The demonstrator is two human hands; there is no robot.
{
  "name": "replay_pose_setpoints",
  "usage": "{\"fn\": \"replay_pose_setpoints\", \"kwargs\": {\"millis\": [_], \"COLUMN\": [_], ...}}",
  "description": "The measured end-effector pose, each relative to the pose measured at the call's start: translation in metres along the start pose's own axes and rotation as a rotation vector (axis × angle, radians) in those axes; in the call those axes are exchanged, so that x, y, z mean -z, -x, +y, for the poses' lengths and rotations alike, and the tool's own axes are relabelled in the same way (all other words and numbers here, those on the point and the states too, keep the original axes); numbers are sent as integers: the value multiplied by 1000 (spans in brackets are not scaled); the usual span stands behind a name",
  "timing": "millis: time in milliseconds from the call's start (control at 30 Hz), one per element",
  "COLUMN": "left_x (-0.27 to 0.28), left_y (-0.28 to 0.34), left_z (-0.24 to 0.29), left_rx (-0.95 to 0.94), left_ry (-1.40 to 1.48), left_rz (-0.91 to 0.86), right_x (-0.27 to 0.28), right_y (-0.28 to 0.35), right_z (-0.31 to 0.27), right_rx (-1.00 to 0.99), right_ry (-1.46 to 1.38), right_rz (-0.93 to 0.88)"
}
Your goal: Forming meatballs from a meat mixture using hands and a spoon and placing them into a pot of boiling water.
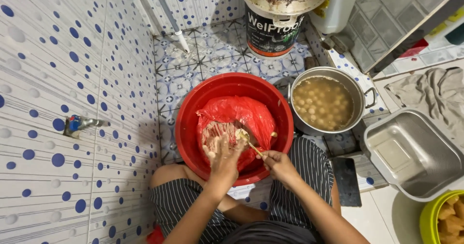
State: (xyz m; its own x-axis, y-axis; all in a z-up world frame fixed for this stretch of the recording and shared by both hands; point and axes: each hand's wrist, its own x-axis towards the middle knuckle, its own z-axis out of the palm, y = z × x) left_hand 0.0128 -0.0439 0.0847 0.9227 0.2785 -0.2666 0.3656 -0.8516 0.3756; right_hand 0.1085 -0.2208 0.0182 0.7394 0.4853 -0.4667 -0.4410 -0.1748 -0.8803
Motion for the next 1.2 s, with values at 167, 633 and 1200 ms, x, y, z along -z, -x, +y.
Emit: {"fn": "replay_pose_setpoints", "kwargs": {"millis": [167,633,1200], "left_x": [-10,-84,-82], "left_y": [-3,-44,-68], "left_z": [-1,-46,-75], "left_rx": [67,-51,106], "left_ry": [20,-237,-289], "left_rz": [-48,140,98], "right_x": [-4,-1,9], "right_y": [1,-24,-36], "right_z": [-3,13,36], "right_rx": [-20,-75,-124], "right_ry": [-51,39,127], "right_rz": [2,50,15]}}
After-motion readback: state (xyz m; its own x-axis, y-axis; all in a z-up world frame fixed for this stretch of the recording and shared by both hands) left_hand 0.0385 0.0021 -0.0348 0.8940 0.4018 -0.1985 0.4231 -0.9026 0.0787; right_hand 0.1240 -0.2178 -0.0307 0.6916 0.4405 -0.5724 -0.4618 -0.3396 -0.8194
